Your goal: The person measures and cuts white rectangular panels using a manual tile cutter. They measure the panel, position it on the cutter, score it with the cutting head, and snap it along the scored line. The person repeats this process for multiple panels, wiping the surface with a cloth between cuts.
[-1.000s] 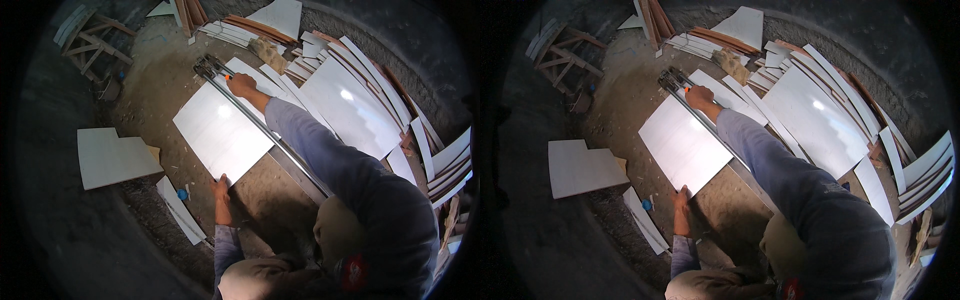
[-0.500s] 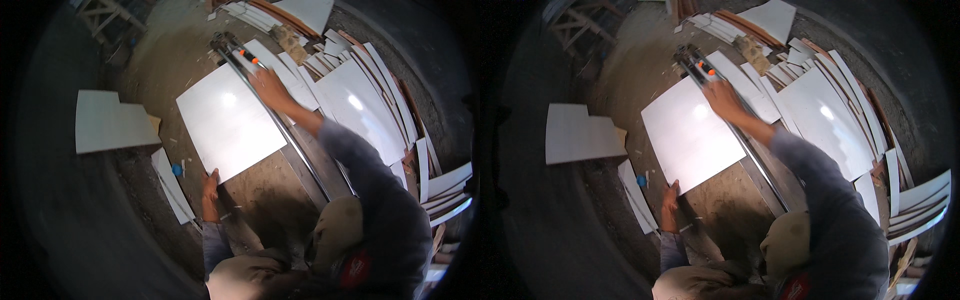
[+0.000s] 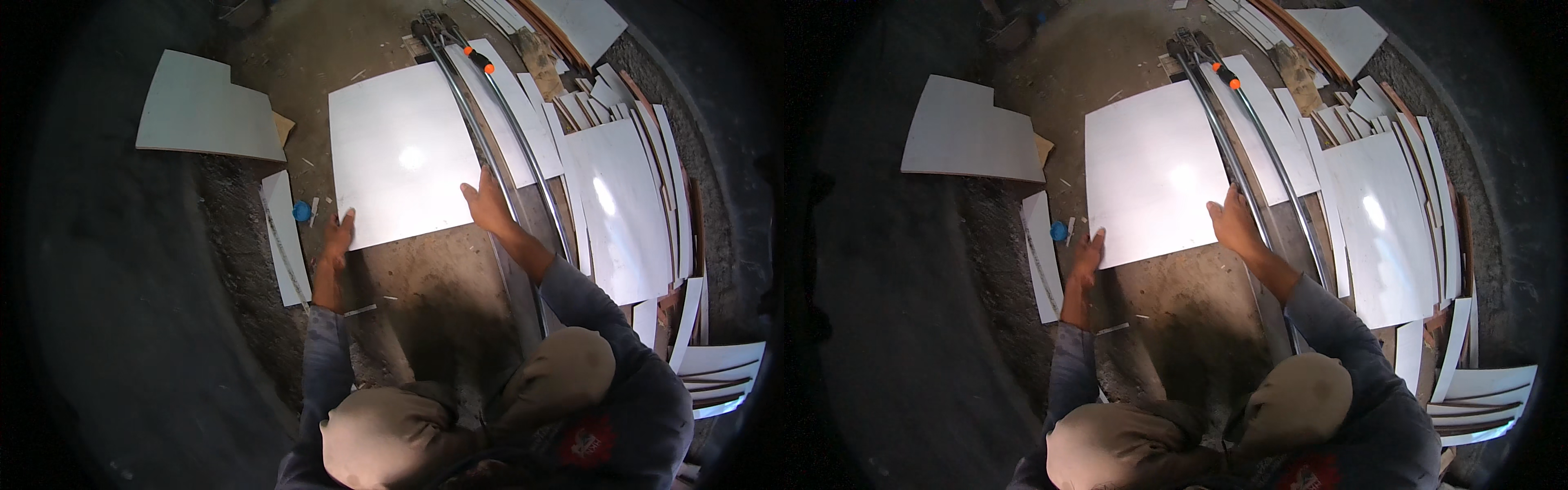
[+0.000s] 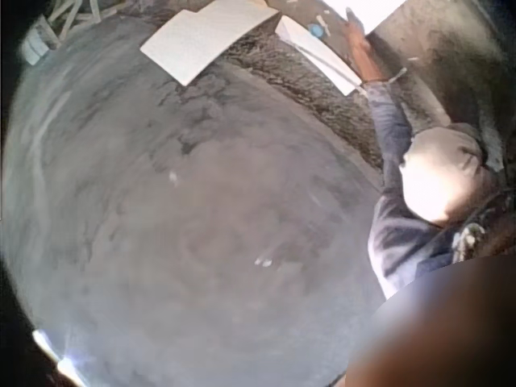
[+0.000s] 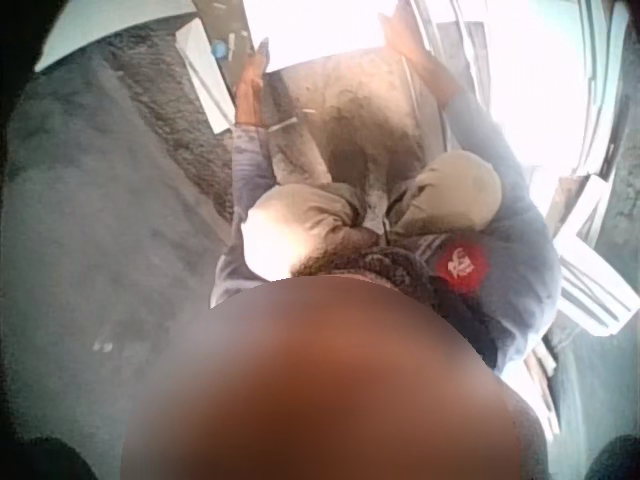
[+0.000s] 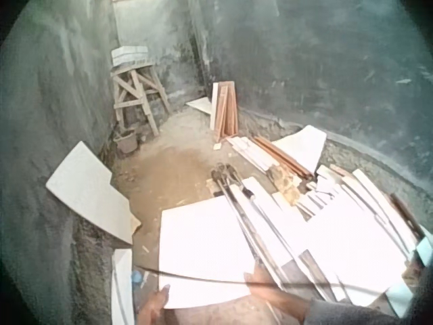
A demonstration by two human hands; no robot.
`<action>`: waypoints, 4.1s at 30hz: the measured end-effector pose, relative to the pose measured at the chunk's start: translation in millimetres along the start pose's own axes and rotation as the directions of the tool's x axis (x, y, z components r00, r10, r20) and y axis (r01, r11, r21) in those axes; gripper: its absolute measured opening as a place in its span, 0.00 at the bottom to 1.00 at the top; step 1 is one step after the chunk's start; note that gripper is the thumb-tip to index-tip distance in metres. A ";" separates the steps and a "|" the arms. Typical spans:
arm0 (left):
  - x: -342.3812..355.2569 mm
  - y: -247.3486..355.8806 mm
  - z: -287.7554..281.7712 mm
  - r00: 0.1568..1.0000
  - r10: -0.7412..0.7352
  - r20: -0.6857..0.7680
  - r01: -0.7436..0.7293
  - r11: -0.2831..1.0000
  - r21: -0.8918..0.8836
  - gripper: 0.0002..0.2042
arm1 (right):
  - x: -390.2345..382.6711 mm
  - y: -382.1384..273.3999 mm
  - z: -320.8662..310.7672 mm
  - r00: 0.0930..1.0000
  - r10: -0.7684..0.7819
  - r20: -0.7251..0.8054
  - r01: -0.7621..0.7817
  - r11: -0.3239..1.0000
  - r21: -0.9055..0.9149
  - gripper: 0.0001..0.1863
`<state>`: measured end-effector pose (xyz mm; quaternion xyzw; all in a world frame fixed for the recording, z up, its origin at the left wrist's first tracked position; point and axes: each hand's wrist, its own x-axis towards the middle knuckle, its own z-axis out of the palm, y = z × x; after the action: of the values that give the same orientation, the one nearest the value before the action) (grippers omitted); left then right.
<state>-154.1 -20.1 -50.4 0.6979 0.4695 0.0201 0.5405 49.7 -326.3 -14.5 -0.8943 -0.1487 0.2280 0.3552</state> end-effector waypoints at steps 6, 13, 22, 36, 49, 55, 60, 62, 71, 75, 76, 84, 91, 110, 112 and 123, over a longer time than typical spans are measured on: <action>7.9 21.0 -13.0 0.987 0.030 0.155 0.023 0.945 -0.326 0.36 | 25.5 2.0 14.2 0.993 0.116 0.036 -0.121 0.927 0.356 0.40; -38.1 28.7 -19.2 0.962 0.217 0.169 -0.126 0.894 -0.430 0.34 | 19.8 20.1 44.9 0.965 0.194 -0.176 -0.114 0.916 0.386 0.30; -191.4 25.1 -96.6 0.970 0.163 -0.181 -0.211 0.932 -0.295 0.26 | -54.5 6.2 110.7 0.950 0.058 0.306 -0.205 0.857 0.473 0.30; -351.4 26.0 -149.6 0.865 0.120 -0.488 -0.176 0.982 -0.070 0.18 | -142.0 -51.4 192.4 0.399 -0.155 0.904 -0.456 0.821 0.342 0.23; -348.5 23.9 -158.9 0.840 0.168 -0.517 -0.161 0.985 0.058 0.15 | -170.7 -48.0 235.5 0.340 -0.233 0.911 -0.510 0.768 0.387 0.24; -349.5 17.9 -167.9 0.863 0.174 -0.474 -0.139 0.984 0.110 0.15 | -161.1 -50.7 221.0 0.245 -0.248 0.937 -0.422 0.843 0.333 0.26; -356.3 5.3 -153.9 0.849 0.265 -0.458 -0.194 0.961 0.197 0.17 | -154.8 -60.0 200.7 0.295 -0.204 0.933 -0.393 0.865 0.313 0.29; -359.5 0.7 -147.1 0.841 0.302 -0.449 -0.218 0.949 0.229 0.19 | -146.4 -55.4 195.5 0.331 -0.167 0.929 -0.443 0.841 0.309 0.30; -383.5 12.8 -128.9 0.843 0.254 -0.473 -0.071 0.926 0.371 0.18 | -104.3 -32.7 151.9 0.511 -0.175 0.842 -0.386 0.828 0.406 0.28; -398.1 36.0 -102.0 0.857 0.382 -0.347 -0.191 0.859 0.474 0.17 | -105.7 -112.6 107.2 0.534 -0.371 0.760 0.029 0.906 0.422 0.34; -401.6 44.4 -97.8 0.896 0.339 -0.286 -0.200 0.885 0.422 0.18 | -109.1 -137.6 93.3 0.515 -0.405 0.755 0.099 0.903 0.417 0.37; -374.7 31.9 -80.8 0.945 0.317 -0.083 -0.306 0.944 0.124 0.23 | -162.5 -254.3 45.3 0.507 -0.358 0.784 0.044 0.919 0.391 0.44; -214.7 -113.2 -95.4 0.859 0.174 -0.481 0.224 0.717 0.659 0.19 | -177.1 -259.1 51.7 0.601 -0.370 0.708 0.053 0.903 0.427 0.36; -413.5 11.0 -121.6 0.457 0.493 -0.740 -0.234 0.869 0.435 0.13 | -207.0 -288.1 73.8 0.687 -0.322 0.651 0.188 0.945 0.269 0.27; -443.1 27.4 -130.4 0.504 0.307 -0.807 -0.296 0.940 0.172 0.14 | -213.1 -299.7 82.8 0.693 -0.283 0.663 0.116 0.951 0.285 0.33; -534.5 116.5 -165.5 -0.250 0.566 -0.786 -0.286 0.732 0.618 0.25 | -225.7 -332.0 126.8 0.709 -0.290 0.643 0.322 0.944 0.071 0.50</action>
<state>-467.4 -257.4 364.6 0.6263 0.4222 0.6503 -0.0817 -242.2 -117.5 205.5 -0.7317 -0.4128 0.4559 0.2940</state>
